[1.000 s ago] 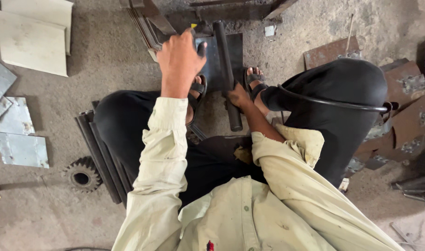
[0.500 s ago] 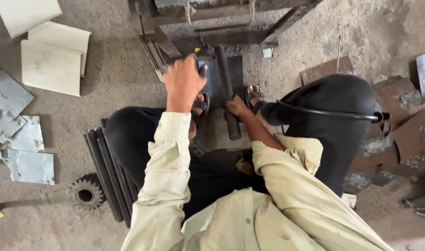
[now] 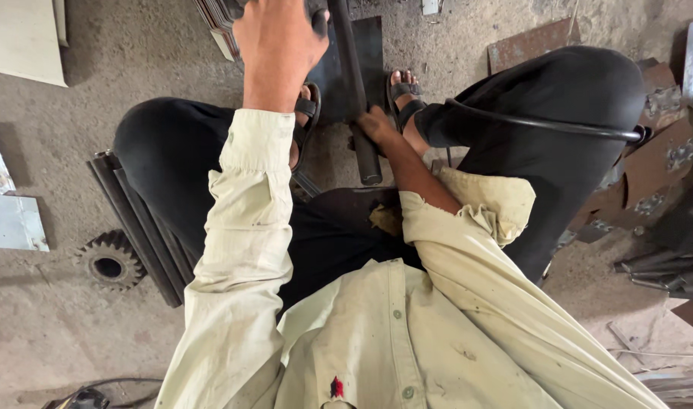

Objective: The person welds a metal pipe to a flat metal plate using a handheld welding torch. They repeatedly pick up pipes, position them on the plate, and apply the torch to create welds, generating bright sparks. The person also uses a hammer to strike the pipe after welding.

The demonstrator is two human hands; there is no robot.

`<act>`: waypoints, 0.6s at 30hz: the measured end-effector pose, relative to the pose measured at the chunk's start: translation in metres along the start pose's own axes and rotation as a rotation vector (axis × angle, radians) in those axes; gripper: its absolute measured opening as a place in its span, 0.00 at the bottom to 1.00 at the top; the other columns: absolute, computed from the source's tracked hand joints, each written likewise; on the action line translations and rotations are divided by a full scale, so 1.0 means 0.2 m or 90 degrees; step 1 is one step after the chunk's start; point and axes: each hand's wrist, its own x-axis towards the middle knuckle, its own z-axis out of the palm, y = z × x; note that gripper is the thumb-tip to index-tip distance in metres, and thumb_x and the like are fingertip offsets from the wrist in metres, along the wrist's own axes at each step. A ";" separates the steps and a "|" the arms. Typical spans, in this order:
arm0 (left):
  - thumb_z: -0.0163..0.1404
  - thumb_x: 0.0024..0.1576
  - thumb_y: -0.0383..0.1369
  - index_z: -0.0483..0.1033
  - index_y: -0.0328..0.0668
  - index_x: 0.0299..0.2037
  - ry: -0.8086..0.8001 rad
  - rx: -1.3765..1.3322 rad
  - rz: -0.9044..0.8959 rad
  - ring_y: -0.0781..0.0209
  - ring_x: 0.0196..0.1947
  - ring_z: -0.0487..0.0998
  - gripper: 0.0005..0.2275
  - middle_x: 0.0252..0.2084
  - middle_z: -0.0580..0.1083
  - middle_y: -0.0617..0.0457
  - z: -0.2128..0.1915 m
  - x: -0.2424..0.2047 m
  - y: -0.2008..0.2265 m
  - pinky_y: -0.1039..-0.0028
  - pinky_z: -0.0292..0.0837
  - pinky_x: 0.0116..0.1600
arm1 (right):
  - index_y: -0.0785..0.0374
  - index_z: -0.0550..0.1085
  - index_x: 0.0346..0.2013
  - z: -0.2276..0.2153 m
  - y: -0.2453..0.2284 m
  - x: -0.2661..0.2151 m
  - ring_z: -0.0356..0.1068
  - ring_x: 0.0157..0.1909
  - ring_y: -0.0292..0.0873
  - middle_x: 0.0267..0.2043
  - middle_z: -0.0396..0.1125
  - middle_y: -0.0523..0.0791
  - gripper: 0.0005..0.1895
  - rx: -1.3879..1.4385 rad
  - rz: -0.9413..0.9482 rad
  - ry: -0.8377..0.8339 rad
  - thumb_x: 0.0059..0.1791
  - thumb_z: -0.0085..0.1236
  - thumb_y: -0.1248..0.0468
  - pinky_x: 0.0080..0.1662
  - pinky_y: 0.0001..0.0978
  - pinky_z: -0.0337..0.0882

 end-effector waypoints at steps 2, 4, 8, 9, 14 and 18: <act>0.63 0.55 0.44 0.81 0.43 0.37 -0.010 0.011 -0.001 0.41 0.31 0.82 0.13 0.31 0.80 0.44 0.01 0.00 0.00 0.53 0.77 0.32 | 0.65 0.64 0.49 0.02 -0.04 -0.06 0.72 0.30 0.52 0.36 0.67 0.52 0.19 0.035 0.017 0.006 0.50 0.57 0.59 0.32 0.50 0.80; 0.63 0.55 0.44 0.81 0.42 0.36 -0.008 0.022 0.006 0.41 0.31 0.82 0.14 0.30 0.80 0.44 0.02 0.00 -0.01 0.53 0.77 0.31 | 0.62 0.63 0.49 0.03 -0.06 -0.10 0.73 0.31 0.51 0.37 0.68 0.52 0.17 0.070 0.037 0.006 0.50 0.54 0.59 0.34 0.50 0.80; 0.63 0.55 0.44 0.81 0.40 0.37 -0.003 0.023 0.017 0.42 0.30 0.83 0.15 0.30 0.79 0.43 0.02 0.00 -0.01 0.55 0.77 0.31 | 0.63 0.63 0.50 0.04 -0.10 -0.16 0.73 0.33 0.52 0.38 0.68 0.52 0.18 0.088 0.044 0.000 0.51 0.55 0.60 0.37 0.51 0.81; 0.63 0.56 0.44 0.81 0.39 0.38 -0.011 0.018 0.015 0.43 0.30 0.83 0.15 0.30 0.79 0.44 0.03 0.00 -0.01 0.55 0.78 0.32 | 0.63 0.64 0.51 0.04 -0.10 -0.17 0.73 0.33 0.52 0.38 0.68 0.52 0.18 0.087 0.047 0.001 0.51 0.54 0.60 0.36 0.51 0.81; 0.64 0.54 0.43 0.82 0.41 0.37 -0.009 0.012 0.013 0.43 0.30 0.83 0.13 0.30 0.80 0.45 0.03 0.00 0.00 0.54 0.77 0.32 | 0.63 0.63 0.52 0.04 -0.07 -0.12 0.74 0.34 0.50 0.38 0.68 0.51 0.17 0.069 0.053 0.016 0.52 0.52 0.60 0.36 0.50 0.82; 0.64 0.53 0.42 0.82 0.42 0.37 0.015 0.006 0.024 0.42 0.31 0.83 0.13 0.30 0.80 0.46 0.03 0.00 0.01 0.53 0.77 0.32 | 0.63 0.65 0.52 -0.02 0.05 0.02 0.72 0.31 0.49 0.36 0.69 0.50 0.16 -0.004 0.001 0.006 0.53 0.48 0.58 0.31 0.46 0.77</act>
